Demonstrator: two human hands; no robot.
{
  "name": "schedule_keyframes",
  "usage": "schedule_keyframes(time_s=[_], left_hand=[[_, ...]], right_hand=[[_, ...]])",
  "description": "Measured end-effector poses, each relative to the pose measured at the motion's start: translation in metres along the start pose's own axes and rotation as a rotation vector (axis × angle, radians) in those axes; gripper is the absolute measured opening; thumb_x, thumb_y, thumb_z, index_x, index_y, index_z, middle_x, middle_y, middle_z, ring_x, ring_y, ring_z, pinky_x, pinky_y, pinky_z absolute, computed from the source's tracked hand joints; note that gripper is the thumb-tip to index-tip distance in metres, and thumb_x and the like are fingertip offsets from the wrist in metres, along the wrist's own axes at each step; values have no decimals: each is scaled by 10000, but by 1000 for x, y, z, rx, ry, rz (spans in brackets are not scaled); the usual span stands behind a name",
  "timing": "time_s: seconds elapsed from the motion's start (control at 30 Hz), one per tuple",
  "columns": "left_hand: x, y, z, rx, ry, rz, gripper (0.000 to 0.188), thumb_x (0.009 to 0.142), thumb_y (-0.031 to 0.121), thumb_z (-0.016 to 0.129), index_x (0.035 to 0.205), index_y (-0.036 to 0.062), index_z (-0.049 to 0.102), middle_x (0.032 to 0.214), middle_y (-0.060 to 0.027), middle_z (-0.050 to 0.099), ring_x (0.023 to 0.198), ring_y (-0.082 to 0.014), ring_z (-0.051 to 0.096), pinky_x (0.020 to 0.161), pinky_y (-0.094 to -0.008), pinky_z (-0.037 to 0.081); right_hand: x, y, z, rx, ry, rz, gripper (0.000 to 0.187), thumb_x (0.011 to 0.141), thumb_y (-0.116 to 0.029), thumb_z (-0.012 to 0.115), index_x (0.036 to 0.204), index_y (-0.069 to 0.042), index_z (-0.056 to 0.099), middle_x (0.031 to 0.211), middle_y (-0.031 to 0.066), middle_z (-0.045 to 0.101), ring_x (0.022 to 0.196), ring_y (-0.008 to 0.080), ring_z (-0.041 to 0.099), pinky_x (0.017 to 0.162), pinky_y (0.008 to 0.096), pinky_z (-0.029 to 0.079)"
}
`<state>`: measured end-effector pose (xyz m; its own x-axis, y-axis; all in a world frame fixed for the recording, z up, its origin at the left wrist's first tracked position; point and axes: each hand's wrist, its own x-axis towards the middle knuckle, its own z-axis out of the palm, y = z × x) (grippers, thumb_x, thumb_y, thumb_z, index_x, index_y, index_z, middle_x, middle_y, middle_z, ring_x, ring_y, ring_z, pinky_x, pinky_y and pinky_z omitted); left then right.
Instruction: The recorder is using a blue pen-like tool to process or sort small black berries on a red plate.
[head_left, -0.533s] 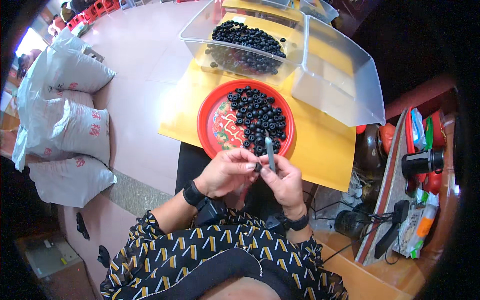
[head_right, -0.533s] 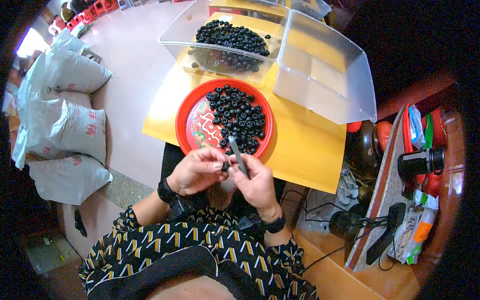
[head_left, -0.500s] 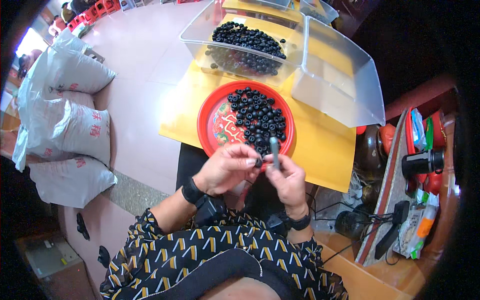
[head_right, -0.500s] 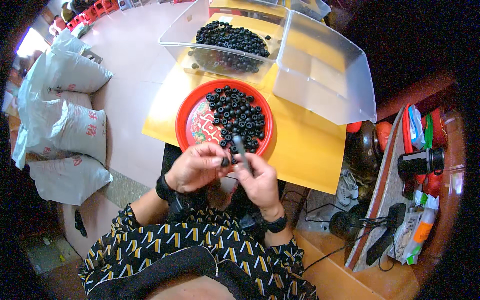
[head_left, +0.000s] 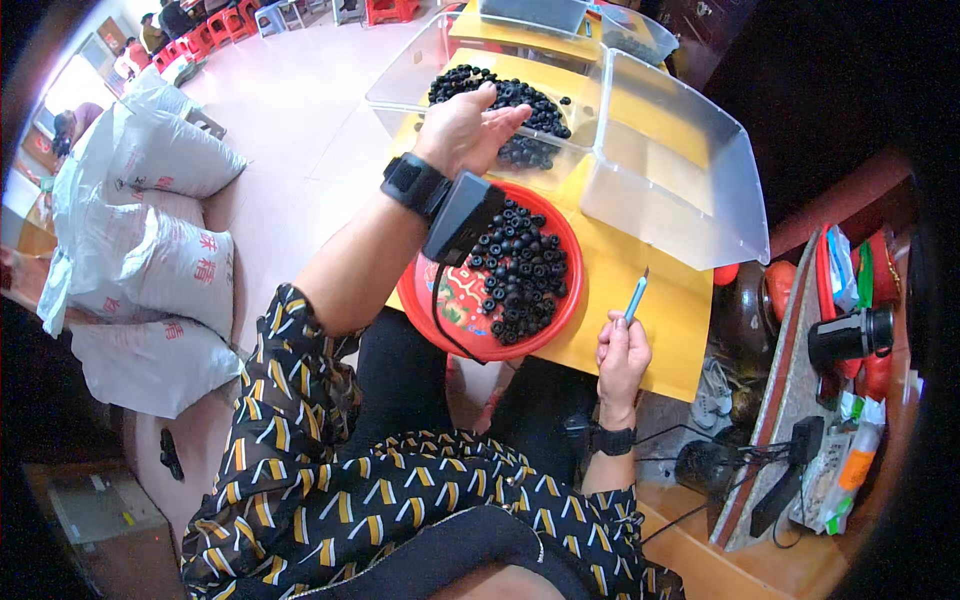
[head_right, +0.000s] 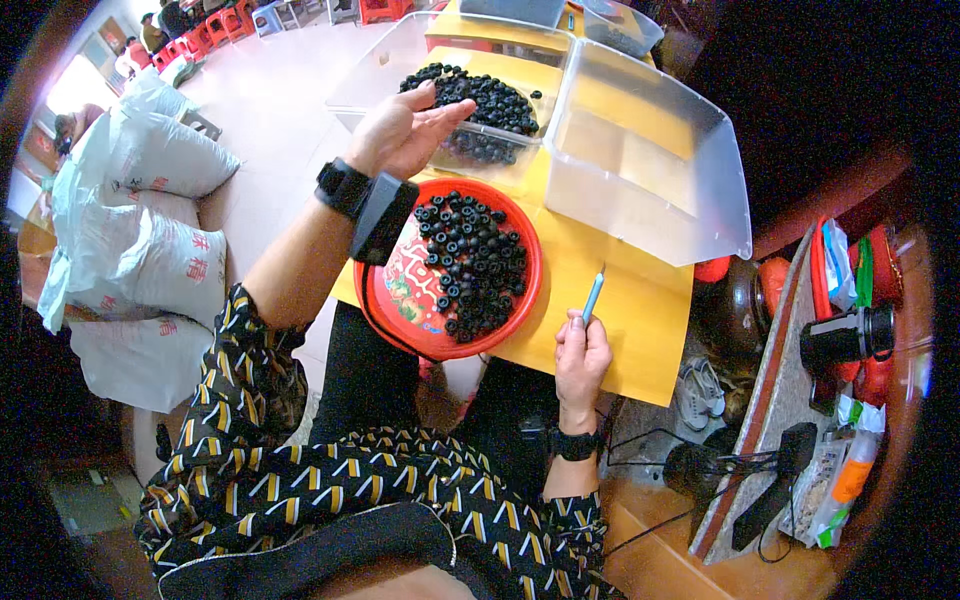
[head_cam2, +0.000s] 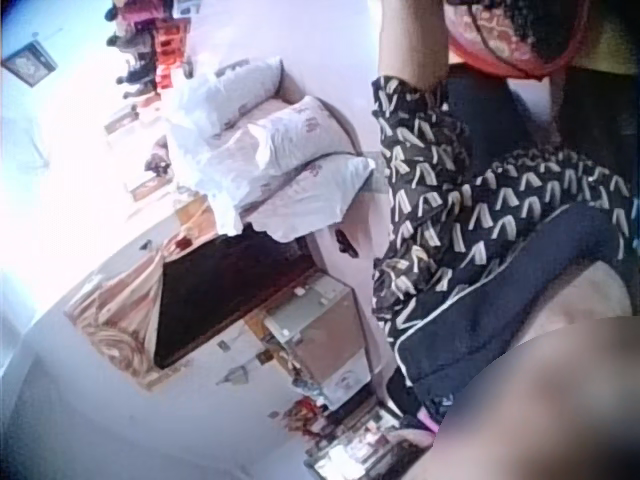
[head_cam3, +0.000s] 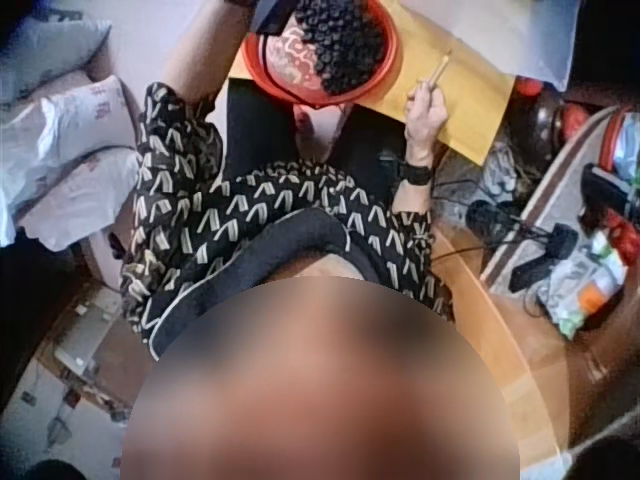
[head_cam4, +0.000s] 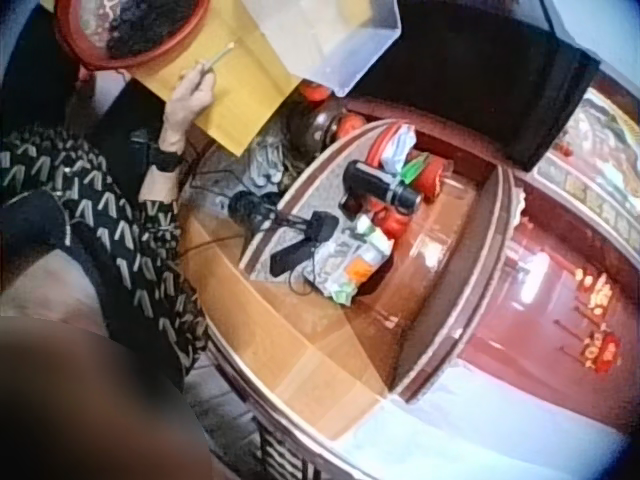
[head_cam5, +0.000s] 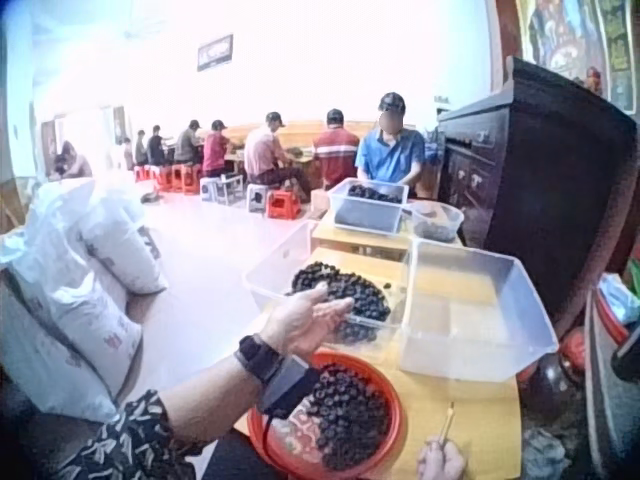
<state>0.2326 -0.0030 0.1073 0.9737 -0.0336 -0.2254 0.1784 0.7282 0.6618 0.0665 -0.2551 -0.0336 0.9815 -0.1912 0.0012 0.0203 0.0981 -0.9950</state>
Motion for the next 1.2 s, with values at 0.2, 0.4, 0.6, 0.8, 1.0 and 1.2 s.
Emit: schedule_keyframes(time_s=[0.2,0.4,0.6,0.8,1.0,1.2], left_hand=[[-50,-31,-34,621,-192,84,154,851,128,538,864,-25,551,739,-57,582,668,-131,587,595,-225,471],[-95,-66,-75,1326,-85,24,207,737,45,585,930,-21,620,769,-127,628,723,-198,624,653,-316,486],[-93,-90,-93,1651,-154,457,232,690,0,581,918,8,620,906,-176,572,864,-330,567,770,-382,461],[-100,-94,-101,1660,-187,459,195,668,-17,558,855,-4,610,872,-189,570,845,-357,559,768,-394,457],[-137,-93,-93,829,-133,77,149,823,47,533,956,-2,580,867,-132,601,749,-230,583,682,-327,476],[-169,-97,-100,-53,-317,-167,208,890,134,502,1067,28,530,944,-102,555,743,-170,536,678,-271,444]], right_hand=[[-2,-5,-7,43,14,17,173,929,-156,428,945,-7,515,646,-9,453,476,28,383,408,156,312],[0,-5,-6,43,5,-11,175,931,-149,420,946,-1,513,647,-8,452,480,31,385,407,161,316],[-1,-5,-1,-5,25,-48,160,921,-143,451,932,-2,526,643,-9,474,494,28,382,433,173,314],[-4,0,-1,-74,24,-78,160,929,-143,426,944,-8,512,646,-12,450,482,23,371,412,157,302],[-2,1,2,-92,51,-83,166,918,-151,450,909,-3,524,628,-13,471,495,32,398,434,178,321],[0,1,1,-152,63,-126,170,922,-152,441,915,-4,525,635,-14,468,496,30,392,438,177,320]])
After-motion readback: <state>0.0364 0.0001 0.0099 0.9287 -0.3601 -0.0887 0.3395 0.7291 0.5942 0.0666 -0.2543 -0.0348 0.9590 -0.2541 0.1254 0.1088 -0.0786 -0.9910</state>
